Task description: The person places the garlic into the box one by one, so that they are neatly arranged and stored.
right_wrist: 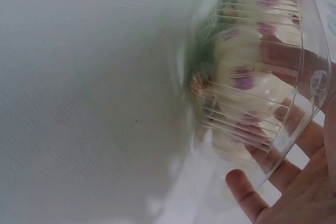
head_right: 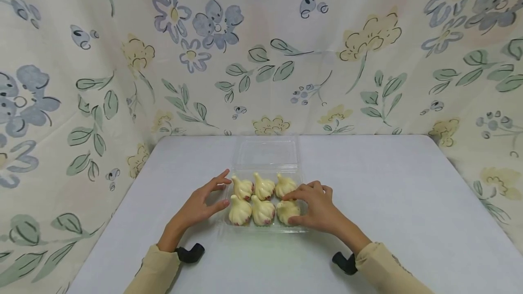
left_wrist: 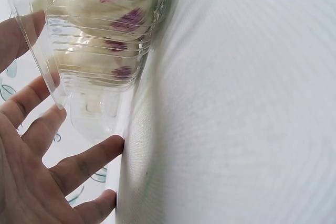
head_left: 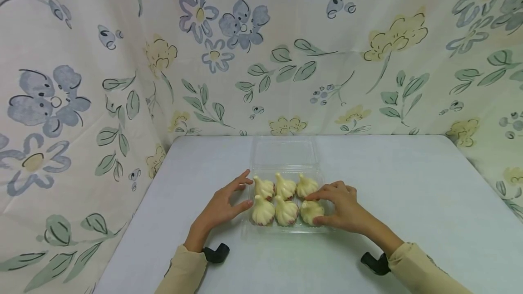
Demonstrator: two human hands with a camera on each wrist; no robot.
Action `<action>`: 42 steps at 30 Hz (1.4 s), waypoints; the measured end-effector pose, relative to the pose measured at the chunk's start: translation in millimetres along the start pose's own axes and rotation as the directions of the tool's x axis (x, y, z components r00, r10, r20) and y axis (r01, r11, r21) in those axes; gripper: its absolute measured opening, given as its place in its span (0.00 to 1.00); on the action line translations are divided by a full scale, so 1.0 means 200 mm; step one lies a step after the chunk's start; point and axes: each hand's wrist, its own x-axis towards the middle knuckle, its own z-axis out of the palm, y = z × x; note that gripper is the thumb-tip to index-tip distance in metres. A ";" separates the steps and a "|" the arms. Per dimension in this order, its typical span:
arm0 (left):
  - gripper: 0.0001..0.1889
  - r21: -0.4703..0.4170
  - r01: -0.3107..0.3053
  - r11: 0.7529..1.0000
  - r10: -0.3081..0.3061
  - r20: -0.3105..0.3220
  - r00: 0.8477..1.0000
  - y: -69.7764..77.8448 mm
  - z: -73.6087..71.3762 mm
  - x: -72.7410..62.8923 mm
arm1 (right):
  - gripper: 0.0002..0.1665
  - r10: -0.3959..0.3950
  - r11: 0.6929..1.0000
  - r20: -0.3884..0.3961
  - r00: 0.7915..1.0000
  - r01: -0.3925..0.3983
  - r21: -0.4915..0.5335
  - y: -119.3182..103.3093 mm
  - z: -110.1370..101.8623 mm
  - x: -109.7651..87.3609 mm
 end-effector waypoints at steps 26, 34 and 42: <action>0.36 -0.008 -0.004 1.000 0.004 -0.003 1.000 -0.01 0.00 0.00 | 0.34 0.019 1.000 -0.050 0.999 -0.019 0.004 0.00 -0.02 0.02; 0.42 -0.012 0.012 1.000 -0.012 0.002 1.000 0.00 0.00 -0.01 | 0.35 0.151 0.984 -0.137 0.979 -0.135 0.118 0.06 -0.08 0.05; 0.42 -0.007 0.010 1.000 -0.010 0.003 1.000 0.01 0.00 -0.01 | 0.37 0.336 0.932 -0.138 0.932 -0.307 0.191 0.16 -0.16 0.12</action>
